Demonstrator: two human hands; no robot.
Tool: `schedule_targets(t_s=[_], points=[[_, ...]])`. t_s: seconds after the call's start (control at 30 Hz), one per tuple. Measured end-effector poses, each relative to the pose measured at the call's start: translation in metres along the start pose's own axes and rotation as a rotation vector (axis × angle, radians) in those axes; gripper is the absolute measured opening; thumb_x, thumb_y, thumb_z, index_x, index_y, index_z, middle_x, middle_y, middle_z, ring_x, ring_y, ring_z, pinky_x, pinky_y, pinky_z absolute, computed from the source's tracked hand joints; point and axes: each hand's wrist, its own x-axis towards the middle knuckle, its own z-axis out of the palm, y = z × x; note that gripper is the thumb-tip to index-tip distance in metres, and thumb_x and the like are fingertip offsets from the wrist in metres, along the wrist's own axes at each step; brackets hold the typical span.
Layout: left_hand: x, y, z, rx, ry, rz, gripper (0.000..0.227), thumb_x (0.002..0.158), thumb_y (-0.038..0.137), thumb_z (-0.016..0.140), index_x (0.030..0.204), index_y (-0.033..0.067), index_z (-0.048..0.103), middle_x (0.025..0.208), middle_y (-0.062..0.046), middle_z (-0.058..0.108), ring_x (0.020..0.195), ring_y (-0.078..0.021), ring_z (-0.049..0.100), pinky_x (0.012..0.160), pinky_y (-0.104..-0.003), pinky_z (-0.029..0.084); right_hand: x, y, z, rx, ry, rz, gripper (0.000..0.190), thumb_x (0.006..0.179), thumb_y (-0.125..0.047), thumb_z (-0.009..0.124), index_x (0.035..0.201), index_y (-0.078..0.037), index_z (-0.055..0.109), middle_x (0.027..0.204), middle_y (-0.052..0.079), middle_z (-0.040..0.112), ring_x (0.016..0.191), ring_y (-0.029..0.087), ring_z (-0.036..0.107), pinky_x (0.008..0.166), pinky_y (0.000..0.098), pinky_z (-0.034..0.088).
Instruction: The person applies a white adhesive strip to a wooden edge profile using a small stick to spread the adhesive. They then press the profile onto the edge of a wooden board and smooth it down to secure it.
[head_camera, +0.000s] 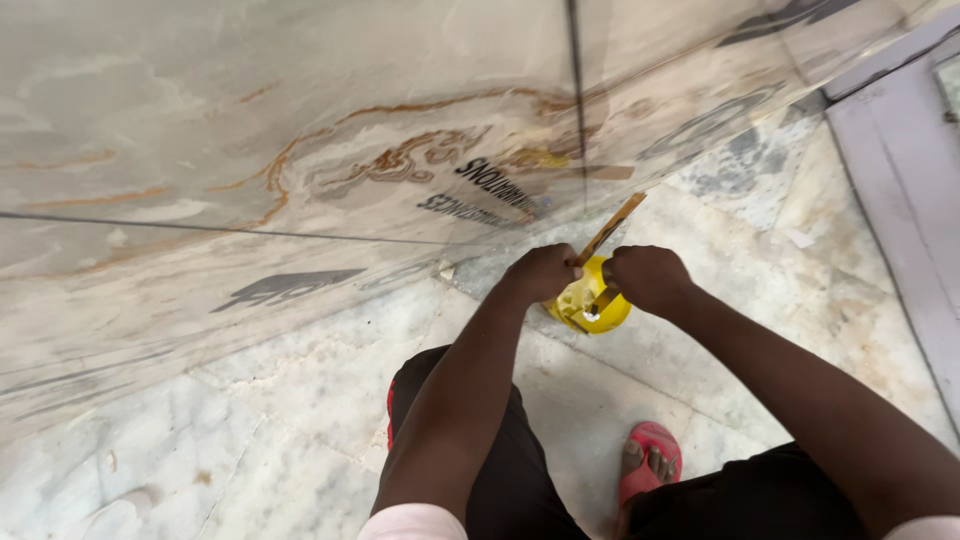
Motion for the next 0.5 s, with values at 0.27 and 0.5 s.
schedule_targets(t_s=[0.27,0.5], points=[[-0.009,-0.006,-0.029,-0.388,-0.173,0.17,0.039,0.099,0.031,0.062,0.127,0.0035,0.067,0.105,-0.012,0.076,0.085,-0.0223,0.072,0.082,-0.038,0.058,-0.101,0.067,-0.075,0.541,0.177,0.038,0.011,0.087,-0.023,0.072,0.094,-0.018,0.079,0.085,0.001,0.076,0.078,0.02,0.07,0.071,0.0367,0.054],[-0.095,0.086,-0.061,-0.82,-0.405,0.238,0.048,0.103,0.035,0.059,0.142,0.0077,0.06,0.12,-0.008,0.073,0.098,-0.0184,0.073,0.088,-0.036,0.057,-0.206,0.093,-0.116,1.235,0.12,0.291,0.019,0.09,-0.018,0.072,0.101,-0.004,0.076,0.066,0.006,0.054,0.061,0.017,0.043,0.056,0.0331,0.039]])
